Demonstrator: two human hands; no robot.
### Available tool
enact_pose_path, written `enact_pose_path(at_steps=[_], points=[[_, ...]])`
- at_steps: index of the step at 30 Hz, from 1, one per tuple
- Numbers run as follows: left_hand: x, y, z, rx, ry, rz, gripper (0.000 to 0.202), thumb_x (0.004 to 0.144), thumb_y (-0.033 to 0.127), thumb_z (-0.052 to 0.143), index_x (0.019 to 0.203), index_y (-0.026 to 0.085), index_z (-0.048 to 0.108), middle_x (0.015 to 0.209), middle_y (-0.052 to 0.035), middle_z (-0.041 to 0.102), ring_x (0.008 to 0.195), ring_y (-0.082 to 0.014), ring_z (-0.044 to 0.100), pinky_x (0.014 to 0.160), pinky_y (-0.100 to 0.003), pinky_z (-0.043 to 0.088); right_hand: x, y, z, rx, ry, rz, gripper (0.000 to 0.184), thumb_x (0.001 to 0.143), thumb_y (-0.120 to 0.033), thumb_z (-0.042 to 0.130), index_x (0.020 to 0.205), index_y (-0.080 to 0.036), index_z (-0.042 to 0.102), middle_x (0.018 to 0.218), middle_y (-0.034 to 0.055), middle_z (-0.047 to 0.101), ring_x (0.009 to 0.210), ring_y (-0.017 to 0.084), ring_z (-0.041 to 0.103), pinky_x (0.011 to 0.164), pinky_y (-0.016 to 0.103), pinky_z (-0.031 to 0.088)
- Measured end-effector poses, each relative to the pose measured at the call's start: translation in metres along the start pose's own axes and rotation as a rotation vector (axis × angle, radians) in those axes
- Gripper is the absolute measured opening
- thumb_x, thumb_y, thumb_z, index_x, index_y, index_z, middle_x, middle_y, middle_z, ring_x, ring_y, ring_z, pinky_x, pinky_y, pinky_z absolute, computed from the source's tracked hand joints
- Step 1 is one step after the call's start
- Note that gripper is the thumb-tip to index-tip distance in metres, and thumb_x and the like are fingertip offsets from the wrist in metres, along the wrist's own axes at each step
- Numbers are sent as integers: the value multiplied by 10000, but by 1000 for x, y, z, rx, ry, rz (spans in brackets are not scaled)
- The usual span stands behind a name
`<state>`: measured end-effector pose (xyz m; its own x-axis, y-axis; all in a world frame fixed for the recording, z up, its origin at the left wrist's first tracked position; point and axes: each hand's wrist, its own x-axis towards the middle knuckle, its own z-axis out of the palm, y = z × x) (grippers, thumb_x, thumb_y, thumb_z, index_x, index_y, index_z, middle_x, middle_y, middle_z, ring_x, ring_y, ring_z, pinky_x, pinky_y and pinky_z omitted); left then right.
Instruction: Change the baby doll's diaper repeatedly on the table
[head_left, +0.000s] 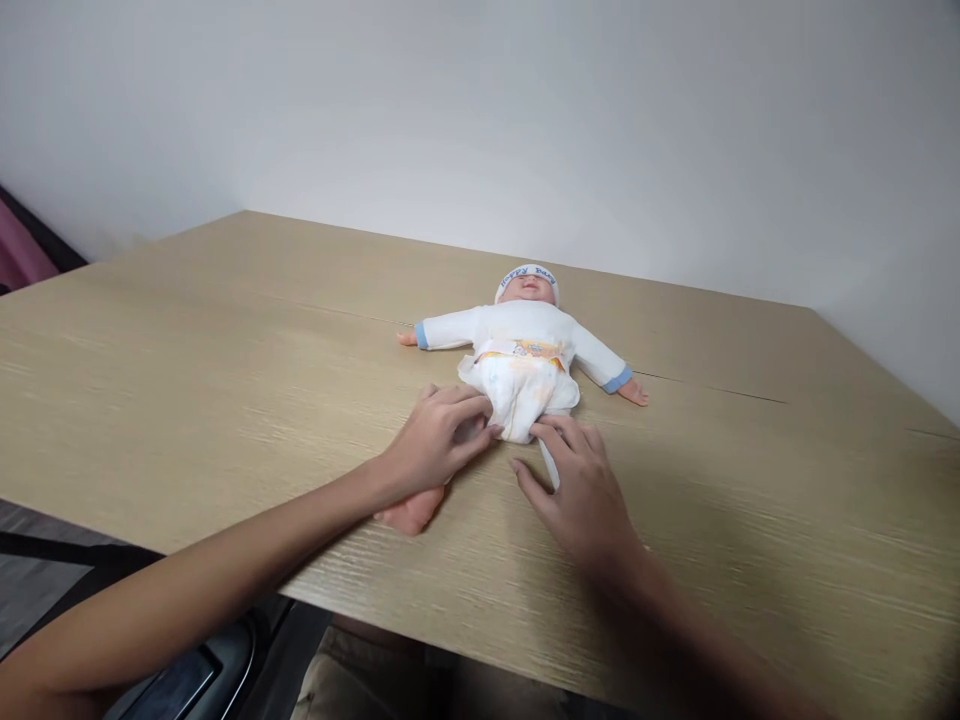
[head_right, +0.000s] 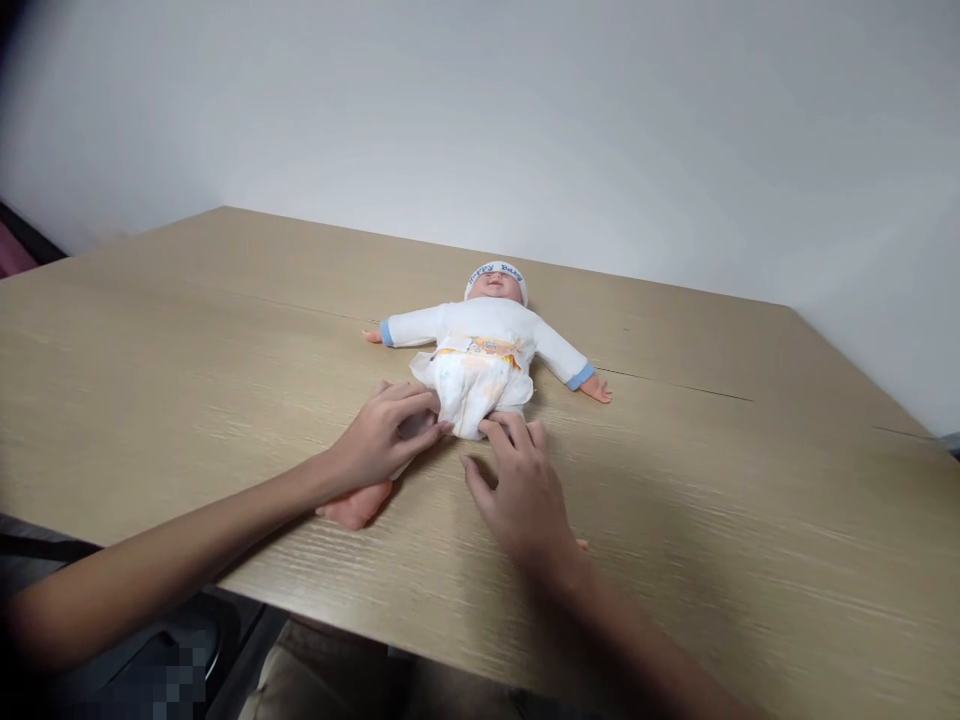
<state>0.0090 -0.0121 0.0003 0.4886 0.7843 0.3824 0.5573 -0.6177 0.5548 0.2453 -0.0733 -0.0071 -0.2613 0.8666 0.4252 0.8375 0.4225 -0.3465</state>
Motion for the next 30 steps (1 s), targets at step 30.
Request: enact_pose_path(at_steps=[30], points=[[7, -23, 12, -793, 82, -296, 536, 880, 398, 896, 1070, 274, 411, 971, 16, 560, 817, -155, 523, 715, -327, 424, 16, 5, -19, 374, 80, 418, 372, 955, -558, 745, 1117, -264, 585, 1081, 90, 841, 759, 235, 672, 736, 382, 494]])
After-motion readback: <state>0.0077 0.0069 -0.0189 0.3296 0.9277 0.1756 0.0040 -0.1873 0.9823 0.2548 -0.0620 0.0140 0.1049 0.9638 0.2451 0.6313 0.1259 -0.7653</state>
